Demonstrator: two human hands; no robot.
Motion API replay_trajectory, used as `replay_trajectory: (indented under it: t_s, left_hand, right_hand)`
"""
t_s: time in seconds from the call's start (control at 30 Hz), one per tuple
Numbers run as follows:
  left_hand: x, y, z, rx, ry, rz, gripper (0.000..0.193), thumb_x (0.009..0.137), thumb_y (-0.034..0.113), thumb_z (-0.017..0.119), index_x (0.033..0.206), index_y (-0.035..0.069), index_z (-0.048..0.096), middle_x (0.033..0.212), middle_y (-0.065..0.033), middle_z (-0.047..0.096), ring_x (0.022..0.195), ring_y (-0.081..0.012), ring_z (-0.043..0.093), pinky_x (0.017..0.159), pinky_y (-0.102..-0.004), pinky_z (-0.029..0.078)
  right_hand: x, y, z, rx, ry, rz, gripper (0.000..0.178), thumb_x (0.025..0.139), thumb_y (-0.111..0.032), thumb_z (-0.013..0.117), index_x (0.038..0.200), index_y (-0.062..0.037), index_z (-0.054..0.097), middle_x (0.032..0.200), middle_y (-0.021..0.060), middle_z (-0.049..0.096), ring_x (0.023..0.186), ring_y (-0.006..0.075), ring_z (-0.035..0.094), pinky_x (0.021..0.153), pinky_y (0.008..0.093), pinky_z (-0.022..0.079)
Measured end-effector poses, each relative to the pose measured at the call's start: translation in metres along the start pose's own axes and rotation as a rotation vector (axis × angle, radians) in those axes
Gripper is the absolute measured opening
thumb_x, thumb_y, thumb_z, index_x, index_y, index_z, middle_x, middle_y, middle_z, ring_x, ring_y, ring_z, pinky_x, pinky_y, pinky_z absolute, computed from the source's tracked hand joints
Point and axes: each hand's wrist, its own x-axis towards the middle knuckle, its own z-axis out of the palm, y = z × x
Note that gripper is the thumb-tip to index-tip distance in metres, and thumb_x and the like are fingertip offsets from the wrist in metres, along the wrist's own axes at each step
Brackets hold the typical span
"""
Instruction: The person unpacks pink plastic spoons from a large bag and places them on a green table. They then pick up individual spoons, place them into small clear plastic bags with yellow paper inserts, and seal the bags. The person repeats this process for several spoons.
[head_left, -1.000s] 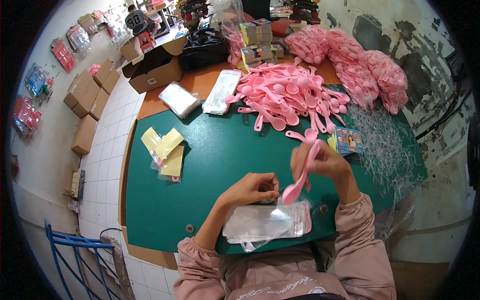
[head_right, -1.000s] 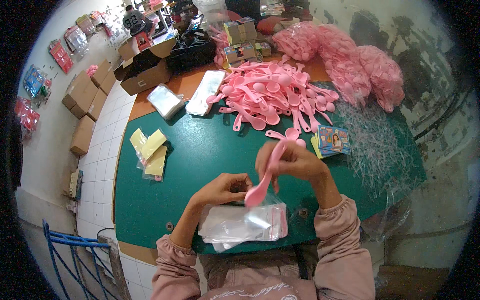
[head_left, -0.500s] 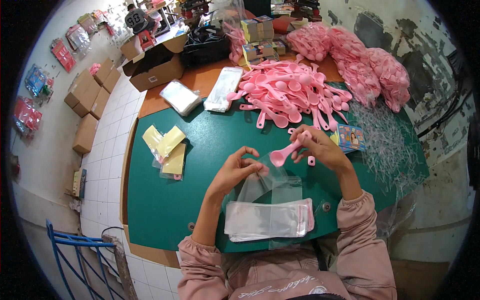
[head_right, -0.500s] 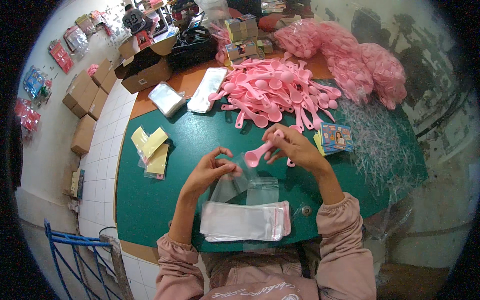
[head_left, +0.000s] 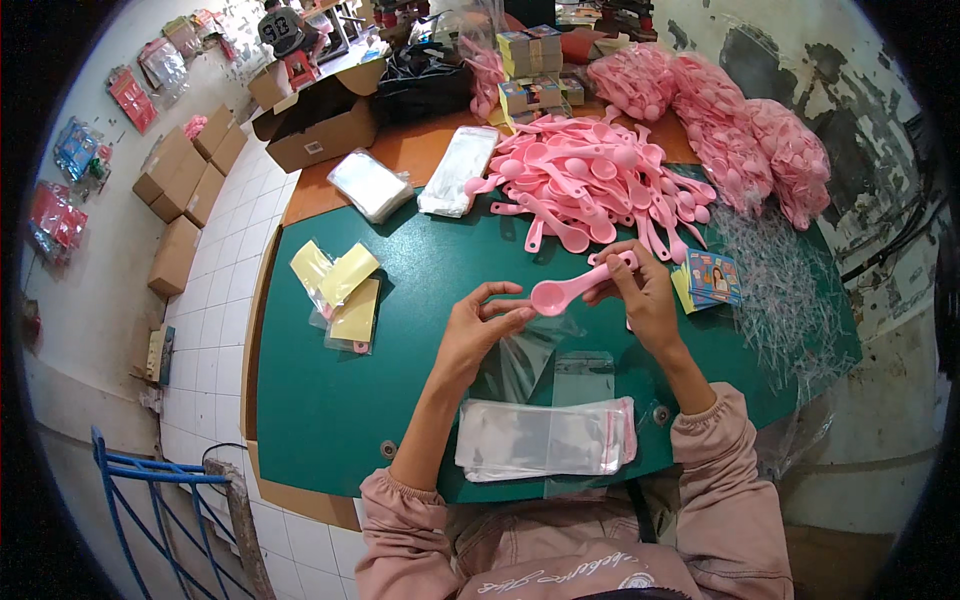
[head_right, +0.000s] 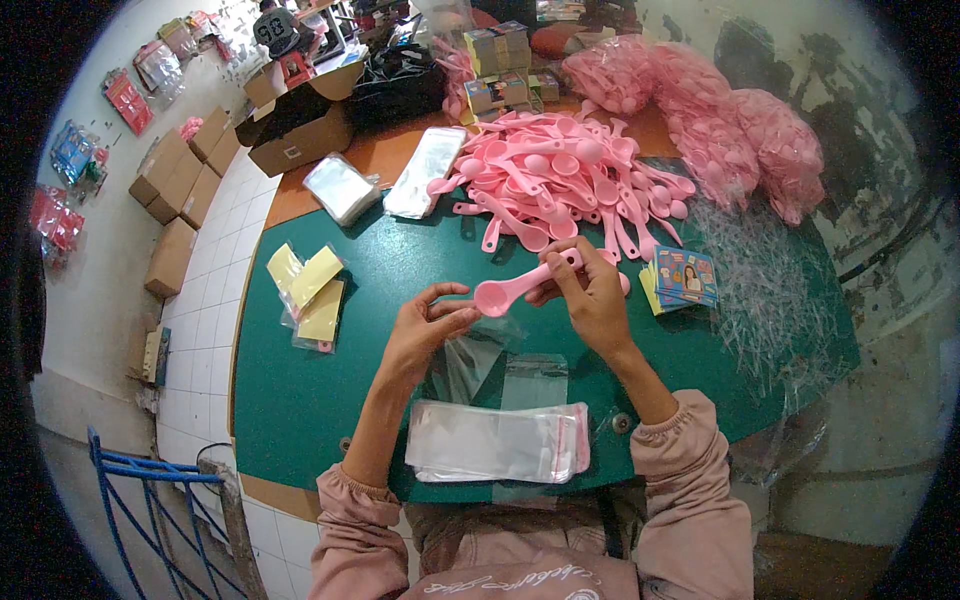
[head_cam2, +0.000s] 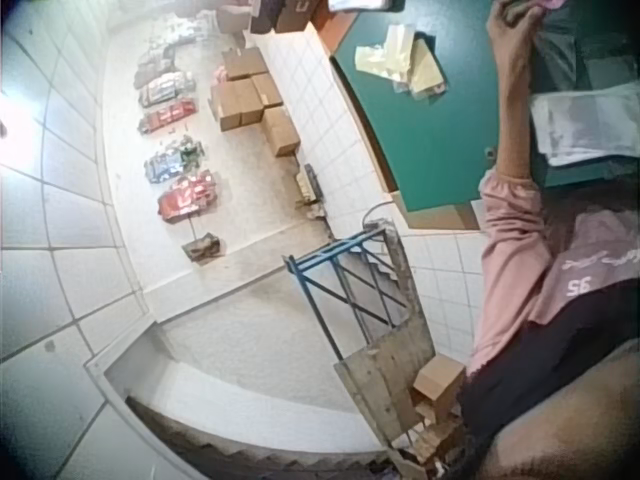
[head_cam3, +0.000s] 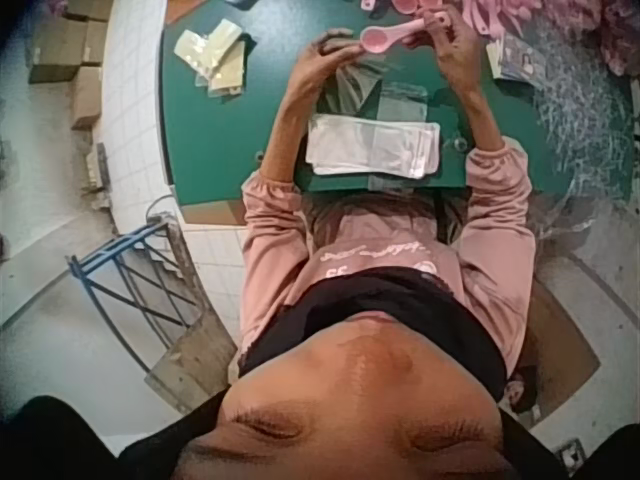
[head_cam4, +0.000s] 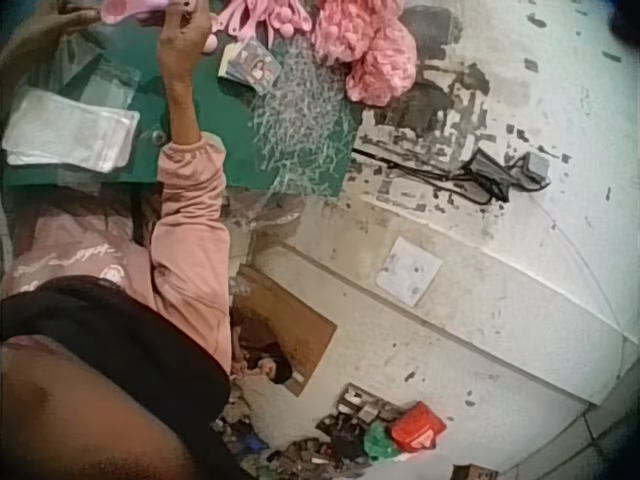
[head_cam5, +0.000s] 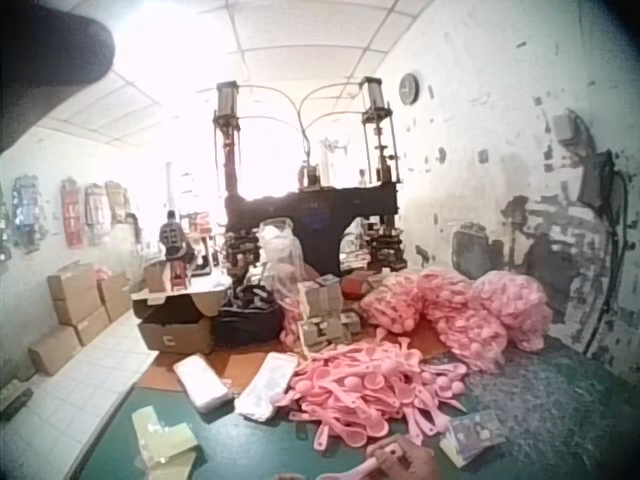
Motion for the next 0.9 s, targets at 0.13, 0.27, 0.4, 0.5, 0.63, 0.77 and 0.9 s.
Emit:
replay_trajectory:
  t_s: [0.13, 0.27, 0.4, 0.5, 0.63, 0.77, 0.9]
  left_hand:
    - [0.0, 0.0, 0.002, -0.042, -0.012, 0.015, 0.039, 0.079, 0.015, 0.067, 0.11, -0.003, 0.051, 0.095, -0.0105, 0.064, 0.086, -0.0115, 0.06, 0.074, -0.0225, 0.047]
    - [-0.001, -0.002, 0.006, -0.035, -0.104, 0.036, 0.033, 0.083, 0.015, 0.061, 0.111, -0.001, 0.054, 0.097, -0.0086, 0.063, 0.084, -0.0117, 0.059, 0.076, -0.0226, 0.046]
    - [0.0, -0.009, 0.006, 0.27, -0.185, 0.144, 0.03, 0.088, 0.019, 0.055, 0.109, -0.003, 0.056, 0.098, -0.0062, 0.061, 0.085, -0.0109, 0.057, 0.077, -0.0219, 0.045]
    - [-0.002, 0.001, 0.006, 0.49, -0.305, 0.066, 0.032, 0.091, 0.026, 0.05, 0.103, -0.002, 0.06, 0.09, -0.003, 0.061, 0.078, -0.0082, 0.054, 0.07, -0.0201, 0.044]
    - [-0.005, -0.002, 0.009, 0.371, -0.295, -0.021, 0.036, 0.093, 0.029, 0.046, 0.101, -0.002, 0.061, 0.085, -0.0027, 0.063, 0.074, -0.007, 0.054, 0.066, -0.0202, 0.044]
    - [-0.004, -0.005, 0.013, 0.112, -0.301, 0.013, 0.035, 0.092, 0.028, 0.047, 0.102, -0.003, 0.061, 0.084, -0.0035, 0.064, 0.073, -0.0064, 0.056, 0.066, -0.0209, 0.046]
    - [-0.005, 0.003, 0.008, 0.088, -0.292, 0.012, 0.037, 0.093, 0.027, 0.044, 0.105, -0.005, 0.058, 0.087, -0.006, 0.065, 0.077, -0.0077, 0.057, 0.068, -0.0211, 0.046]
  right_hand:
    - [-0.001, 0.001, 0.002, -0.041, 0.059, -0.056, 0.018, 0.092, -0.015, 0.047, 0.094, 0.0023, 0.051, 0.073, 0.0091, 0.06, 0.062, 0.0141, 0.062, 0.057, 0.0238, 0.052]
    - [-0.003, -0.002, 0.006, -0.073, -0.002, 0.015, 0.016, 0.091, -0.014, 0.049, 0.095, 0.0018, 0.051, 0.071, 0.0059, 0.058, 0.06, 0.0116, 0.059, 0.055, 0.0212, 0.049]
    - [-0.005, -0.004, 0.006, -0.11, -0.052, 0.07, 0.014, 0.088, -0.011, 0.053, 0.095, 0.0014, 0.051, 0.072, 0.0047, 0.057, 0.06, 0.0105, 0.059, 0.054, 0.0207, 0.048]
    - [-0.008, -0.001, 0.009, -0.103, -0.068, 0.148, 0.016, 0.085, -0.011, 0.057, 0.095, 0.0012, 0.05, 0.072, 0.0042, 0.056, 0.06, 0.0097, 0.058, 0.054, 0.0205, 0.047]
    - [-0.009, 0.006, 0.016, -0.274, 0.084, -0.057, 0.017, 0.083, -0.008, 0.061, 0.091, 0.0004, 0.049, 0.07, 0.0044, 0.058, 0.06, 0.0096, 0.058, 0.054, 0.0207, 0.046]
    - [-0.011, 0.006, 0.021, -0.279, -0.003, -0.011, 0.013, 0.081, -0.006, 0.061, 0.084, -0.0003, 0.05, 0.072, 0.0054, 0.06, 0.062, 0.0087, 0.058, 0.056, 0.0209, 0.046]
    - [-0.011, 0.006, 0.019, -0.182, 0.046, 0.025, 0.011, 0.082, -0.007, 0.061, 0.084, 0.0003, 0.053, 0.074, 0.0065, 0.061, 0.064, 0.0082, 0.058, 0.058, 0.0218, 0.047]
